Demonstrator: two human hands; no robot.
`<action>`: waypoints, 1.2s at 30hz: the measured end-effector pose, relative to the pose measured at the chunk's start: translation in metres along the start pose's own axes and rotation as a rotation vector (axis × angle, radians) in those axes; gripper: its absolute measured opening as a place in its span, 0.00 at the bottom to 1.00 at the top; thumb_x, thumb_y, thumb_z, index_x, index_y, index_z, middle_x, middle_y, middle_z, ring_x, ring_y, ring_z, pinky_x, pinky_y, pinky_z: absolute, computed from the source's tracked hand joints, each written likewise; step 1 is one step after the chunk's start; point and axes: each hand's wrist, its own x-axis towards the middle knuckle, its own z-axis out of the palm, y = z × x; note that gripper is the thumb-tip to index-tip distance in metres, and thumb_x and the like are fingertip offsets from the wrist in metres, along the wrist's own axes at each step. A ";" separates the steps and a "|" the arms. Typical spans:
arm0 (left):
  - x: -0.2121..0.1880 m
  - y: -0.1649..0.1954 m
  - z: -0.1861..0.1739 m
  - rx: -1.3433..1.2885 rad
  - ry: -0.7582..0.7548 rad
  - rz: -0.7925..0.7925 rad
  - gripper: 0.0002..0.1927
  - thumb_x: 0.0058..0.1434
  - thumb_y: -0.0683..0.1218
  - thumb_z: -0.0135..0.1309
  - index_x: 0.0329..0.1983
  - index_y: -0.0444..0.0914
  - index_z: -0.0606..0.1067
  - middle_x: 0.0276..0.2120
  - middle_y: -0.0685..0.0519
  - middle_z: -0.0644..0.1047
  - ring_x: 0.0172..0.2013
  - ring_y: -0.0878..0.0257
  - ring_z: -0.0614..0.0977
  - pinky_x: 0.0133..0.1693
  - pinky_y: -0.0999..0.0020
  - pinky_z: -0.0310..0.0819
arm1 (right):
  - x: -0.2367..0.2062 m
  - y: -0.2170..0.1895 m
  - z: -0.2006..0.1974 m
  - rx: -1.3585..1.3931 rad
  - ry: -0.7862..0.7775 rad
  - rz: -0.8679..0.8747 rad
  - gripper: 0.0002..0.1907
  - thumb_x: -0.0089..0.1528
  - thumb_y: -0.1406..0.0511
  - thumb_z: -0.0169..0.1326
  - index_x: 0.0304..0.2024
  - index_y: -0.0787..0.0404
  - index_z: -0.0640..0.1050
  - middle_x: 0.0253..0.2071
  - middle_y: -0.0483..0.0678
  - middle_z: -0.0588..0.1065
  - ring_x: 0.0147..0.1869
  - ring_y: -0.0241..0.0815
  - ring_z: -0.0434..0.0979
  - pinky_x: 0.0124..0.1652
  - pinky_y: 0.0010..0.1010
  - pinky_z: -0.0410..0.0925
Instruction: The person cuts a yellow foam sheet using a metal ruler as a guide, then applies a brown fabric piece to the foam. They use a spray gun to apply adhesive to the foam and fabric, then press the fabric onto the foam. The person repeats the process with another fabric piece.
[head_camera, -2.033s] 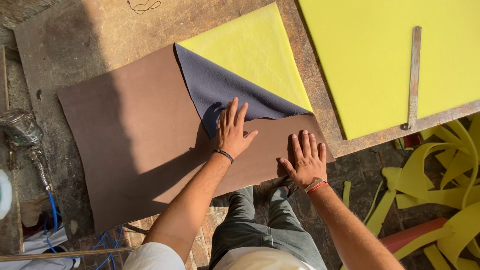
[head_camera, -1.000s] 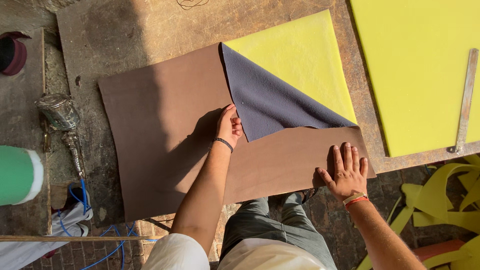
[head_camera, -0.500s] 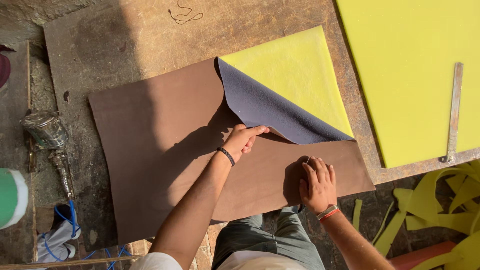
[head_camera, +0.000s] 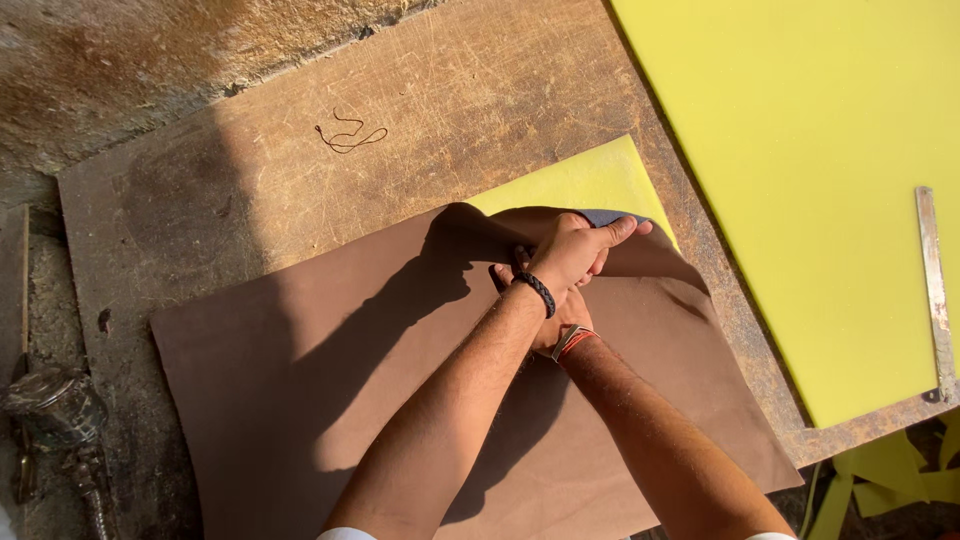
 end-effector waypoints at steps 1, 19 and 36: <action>0.008 -0.005 -0.003 -0.001 0.003 -0.019 0.14 0.69 0.54 0.54 0.46 0.42 0.84 0.14 0.65 0.61 0.15 0.76 0.57 0.17 0.78 0.49 | 0.006 0.016 -0.002 -0.020 -0.004 0.034 0.40 0.64 0.42 0.44 0.74 0.48 0.57 0.78 0.55 0.52 0.81 0.54 0.47 0.72 0.55 0.43; 0.097 -0.078 -0.086 -0.022 0.185 0.260 0.20 0.70 0.51 0.51 0.60 0.36 0.76 0.39 0.50 0.81 0.34 0.68 0.83 0.30 0.75 0.80 | 0.083 0.155 -0.046 -0.184 -0.070 0.471 0.48 0.62 0.31 0.29 0.77 0.44 0.45 0.80 0.47 0.40 0.82 0.46 0.34 0.74 0.47 0.33; 0.095 -0.091 -0.085 0.053 0.295 0.173 0.23 0.69 0.57 0.48 0.55 0.34 0.75 0.32 0.52 0.77 0.27 0.69 0.81 0.24 0.77 0.78 | -0.094 0.117 -0.027 -0.119 0.008 0.685 0.52 0.65 0.33 0.26 0.76 0.64 0.44 0.79 0.58 0.40 0.82 0.50 0.32 0.73 0.43 0.31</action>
